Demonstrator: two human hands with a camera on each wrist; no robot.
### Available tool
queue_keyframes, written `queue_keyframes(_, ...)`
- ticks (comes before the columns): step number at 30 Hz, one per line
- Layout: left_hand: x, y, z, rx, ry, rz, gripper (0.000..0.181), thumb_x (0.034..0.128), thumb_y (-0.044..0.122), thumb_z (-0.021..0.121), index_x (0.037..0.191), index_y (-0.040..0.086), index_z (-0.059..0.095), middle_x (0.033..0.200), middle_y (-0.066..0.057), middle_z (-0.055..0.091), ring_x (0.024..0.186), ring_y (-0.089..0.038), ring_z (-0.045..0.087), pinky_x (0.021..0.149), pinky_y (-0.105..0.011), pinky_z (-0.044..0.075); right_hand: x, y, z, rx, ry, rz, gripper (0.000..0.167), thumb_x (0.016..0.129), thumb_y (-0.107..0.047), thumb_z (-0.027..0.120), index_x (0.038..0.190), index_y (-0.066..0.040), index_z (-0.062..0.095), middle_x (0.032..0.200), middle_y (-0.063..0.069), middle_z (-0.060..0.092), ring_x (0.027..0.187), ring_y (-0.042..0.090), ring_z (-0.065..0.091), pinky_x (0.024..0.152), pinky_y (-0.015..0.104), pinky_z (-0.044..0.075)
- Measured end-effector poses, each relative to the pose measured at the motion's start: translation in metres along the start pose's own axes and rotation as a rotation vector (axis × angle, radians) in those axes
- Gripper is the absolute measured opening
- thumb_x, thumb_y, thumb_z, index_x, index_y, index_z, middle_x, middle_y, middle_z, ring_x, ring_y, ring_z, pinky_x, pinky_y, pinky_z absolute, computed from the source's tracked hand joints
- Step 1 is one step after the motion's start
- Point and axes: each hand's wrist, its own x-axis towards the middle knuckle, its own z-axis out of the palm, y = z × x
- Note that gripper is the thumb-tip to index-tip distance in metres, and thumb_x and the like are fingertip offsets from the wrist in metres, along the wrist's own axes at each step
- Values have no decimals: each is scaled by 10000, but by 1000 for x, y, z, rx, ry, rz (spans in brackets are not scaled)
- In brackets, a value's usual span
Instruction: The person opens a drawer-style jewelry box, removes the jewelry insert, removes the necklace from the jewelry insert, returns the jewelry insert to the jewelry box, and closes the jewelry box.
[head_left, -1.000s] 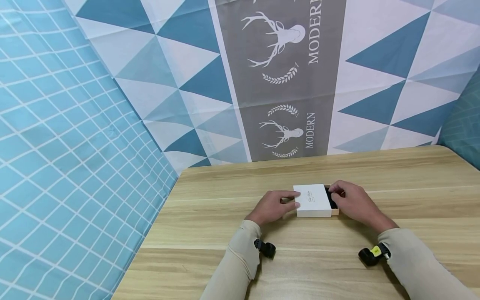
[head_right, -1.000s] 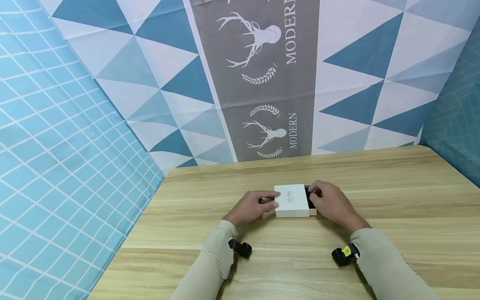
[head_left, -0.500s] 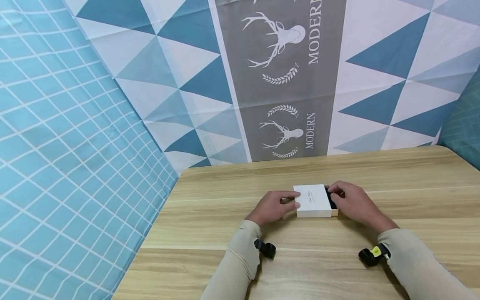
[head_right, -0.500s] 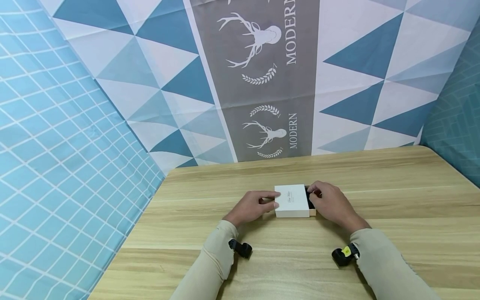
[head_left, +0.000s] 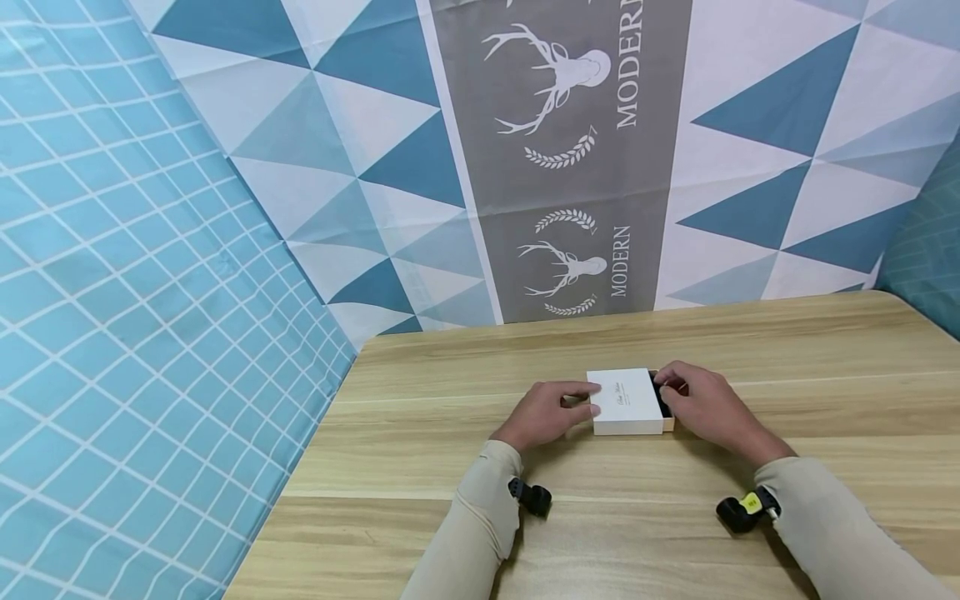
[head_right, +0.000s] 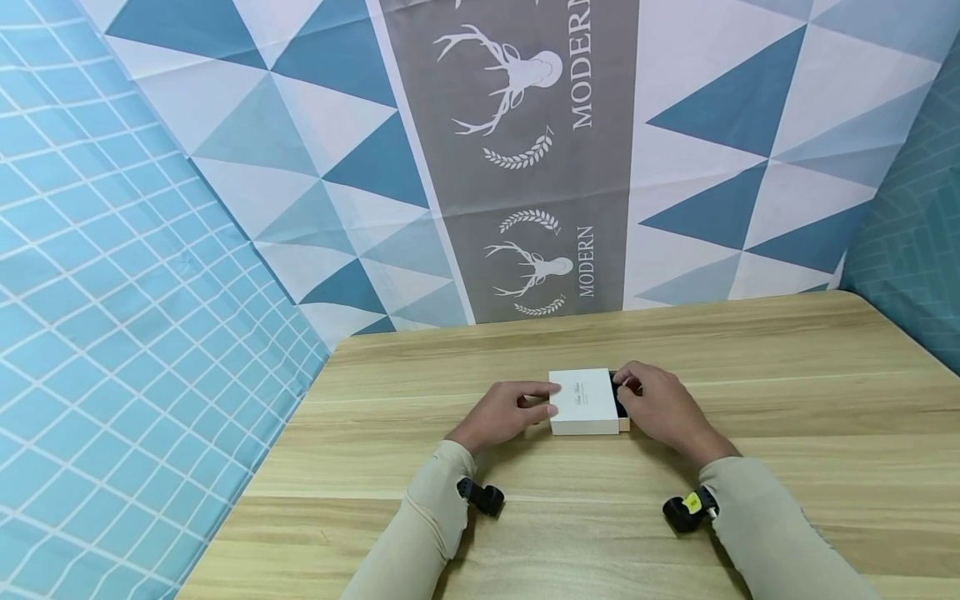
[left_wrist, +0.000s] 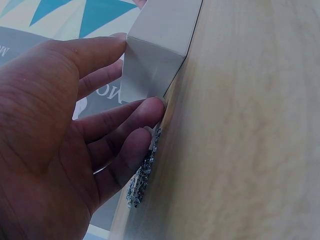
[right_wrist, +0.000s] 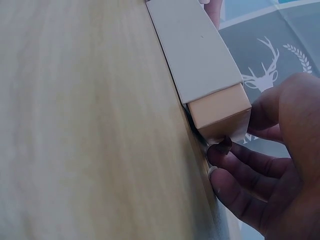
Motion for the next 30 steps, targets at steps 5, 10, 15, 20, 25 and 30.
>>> queue_keyframes(5, 0, 0, 0, -2, 1, -3, 358, 950, 415, 693, 1298, 333, 689, 1269, 147, 646, 1057, -21, 627, 864, -236, 495, 0, -4, -1, 15, -9, 11, 218, 1000, -95, 543, 1176, -5, 636, 1051, 137, 680, 962, 304, 628, 794, 475, 491)
queue_keyframes(10, -1, 0, 0, 7, 3, -2, 357, 949, 419, 694, 1296, 340, 689, 1267, 148, 647, 1057, -24, 630, 877, -239, 492, 0, -4, -2, 23, -17, 25, 257, 1009, -103, 532, 1225, 14, 607, 1062, 153, 672, 978, 313, 627, 805, 485, 487)
queue_keyframes(15, 0, -1, 0, 7, 4, -2, 357, 946, 423, 695, 1294, 341, 690, 1263, 148, 650, 1050, -25, 631, 875, -238, 494, 0, -4, -2, 26, -20, 24, 260, 1010, -100, 529, 1229, 19, 602, 1058, 148, 670, 973, 305, 627, 802, 477, 487)
queue_keyframes(20, 0, -1, 0, 3, 4, 0, 354, 946, 420, 697, 1291, 342, 691, 1261, 148, 650, 1042, -23, 633, 863, -236, 496, 0, -3, -1, 29, -23, 26, 265, 1013, -113, 531, 1234, 14, 599, 1062, 145, 670, 979, 301, 627, 798, 468, 489)
queue_keyframes(25, 1, -1, 0, -2, 4, 1, 353, 945, 420, 698, 1289, 341, 694, 1259, 147, 652, 1041, -25, 635, 860, -235, 497, 0, -5, 0, 27, -28, 29, 265, 1012, -117, 538, 1234, 13, 600, 1053, 135, 673, 970, 292, 628, 786, 451, 489)
queue_keyframes(30, 1, 0, 0, -1, 1, 2, 362, 948, 419, 695, 1298, 330, 690, 1269, 143, 649, 1058, -34, 635, 888, -240, 490, 1, -5, 1, 19, -32, 35, 263, 1012, -122, 537, 1231, 10, 600, 1051, 130, 674, 969, 290, 629, 789, 449, 486)
